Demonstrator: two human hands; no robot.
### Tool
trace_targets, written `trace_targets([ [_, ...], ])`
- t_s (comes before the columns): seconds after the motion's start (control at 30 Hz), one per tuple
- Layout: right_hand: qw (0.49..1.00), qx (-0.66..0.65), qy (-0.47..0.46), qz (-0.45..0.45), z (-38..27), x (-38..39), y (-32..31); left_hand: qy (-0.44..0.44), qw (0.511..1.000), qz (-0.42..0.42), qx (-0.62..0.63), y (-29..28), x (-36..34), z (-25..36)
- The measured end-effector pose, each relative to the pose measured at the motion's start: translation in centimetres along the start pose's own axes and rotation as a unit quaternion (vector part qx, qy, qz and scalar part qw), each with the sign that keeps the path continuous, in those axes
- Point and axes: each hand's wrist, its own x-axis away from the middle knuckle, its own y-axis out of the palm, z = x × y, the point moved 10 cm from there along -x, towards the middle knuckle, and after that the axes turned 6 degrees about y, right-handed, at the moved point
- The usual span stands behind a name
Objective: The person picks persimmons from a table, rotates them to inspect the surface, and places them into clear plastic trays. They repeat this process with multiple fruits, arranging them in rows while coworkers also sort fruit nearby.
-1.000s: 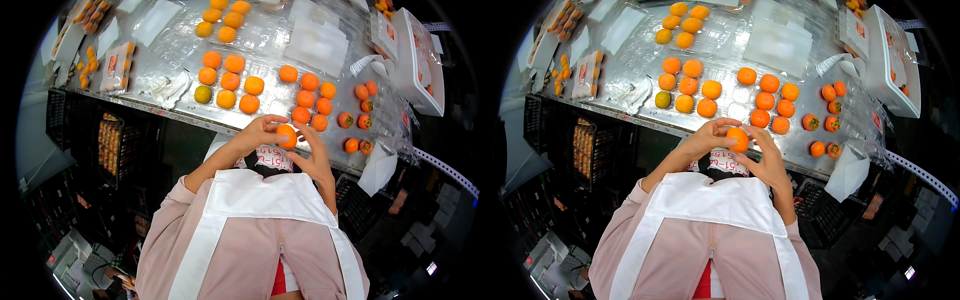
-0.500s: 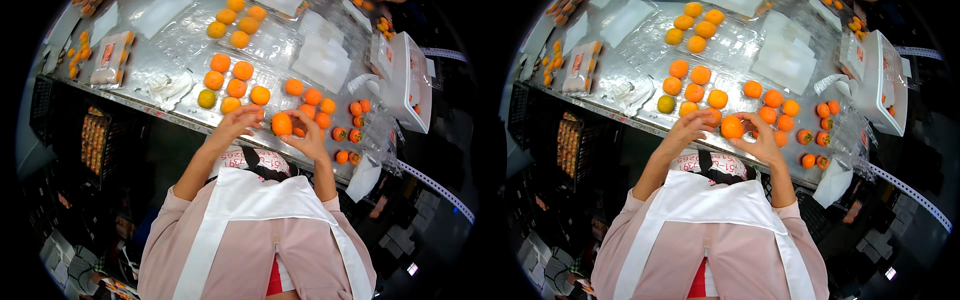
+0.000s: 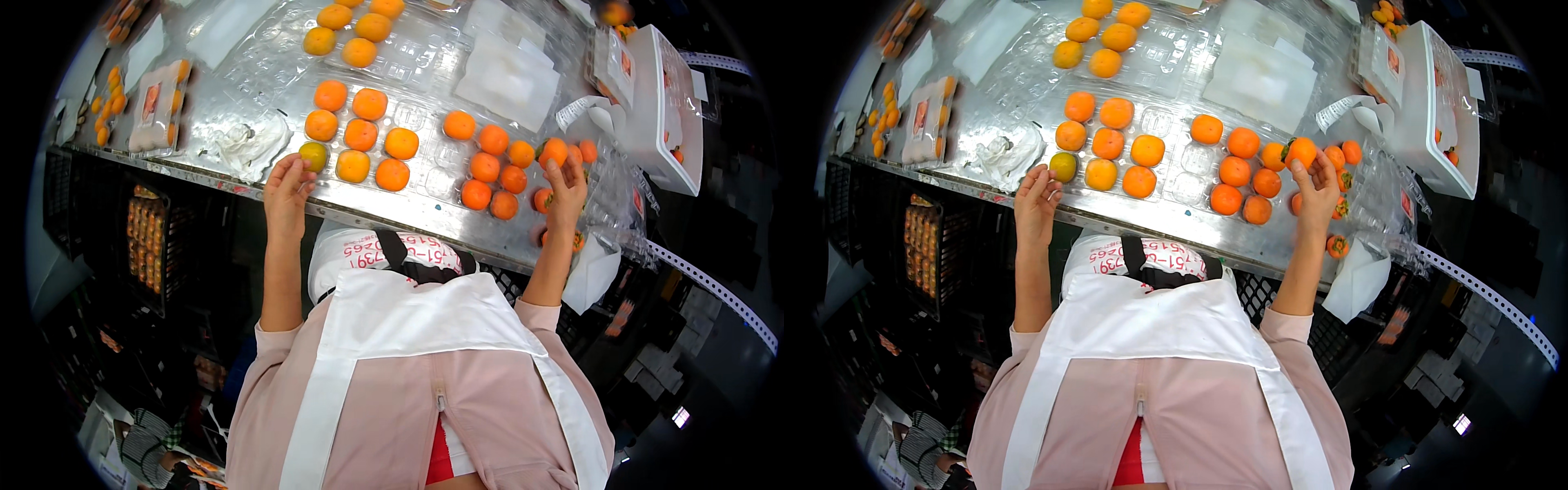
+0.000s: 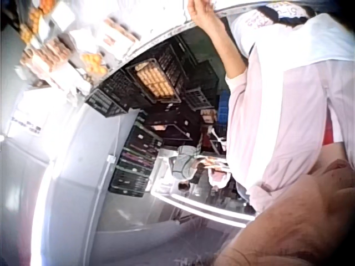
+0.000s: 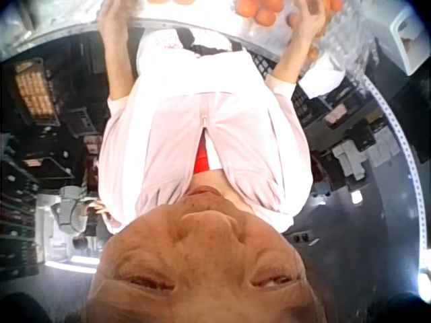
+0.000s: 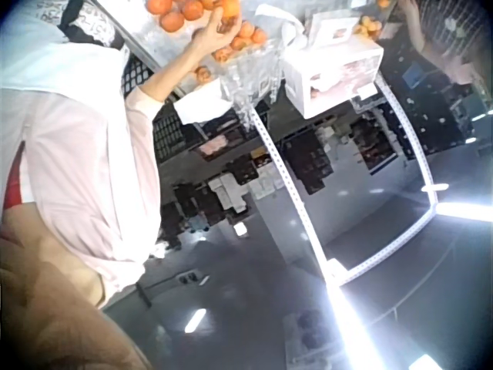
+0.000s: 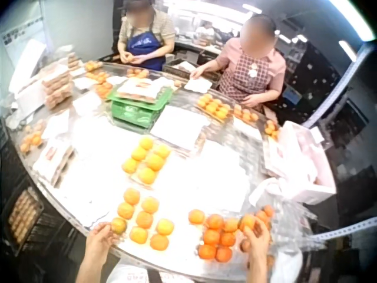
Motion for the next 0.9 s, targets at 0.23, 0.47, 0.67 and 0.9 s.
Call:
trace_targets([
  [0.23,0.998,-0.05,0.031,0.026,2.6,-0.8,-2.2,0.011,1.0,0.028,-0.004,-1.0,0.2,0.2],
  [0.47,0.998,0.009,-0.008,-0.06,2.2,0.1,4.0,0.009,0.999,0.03,-0.015,-0.1,0.2,0.2],
  [0.67,0.966,0.195,-0.098,-0.139,2.0,2.2,10.3,0.0,1.0,0.025,-0.018,0.0,0.2,-0.7],
  [0.9,0.877,0.365,-0.287,-0.128,-0.3,4.1,13.3,-0.015,1.0,0.01,-0.022,1.0,0.3,-1.9],
])
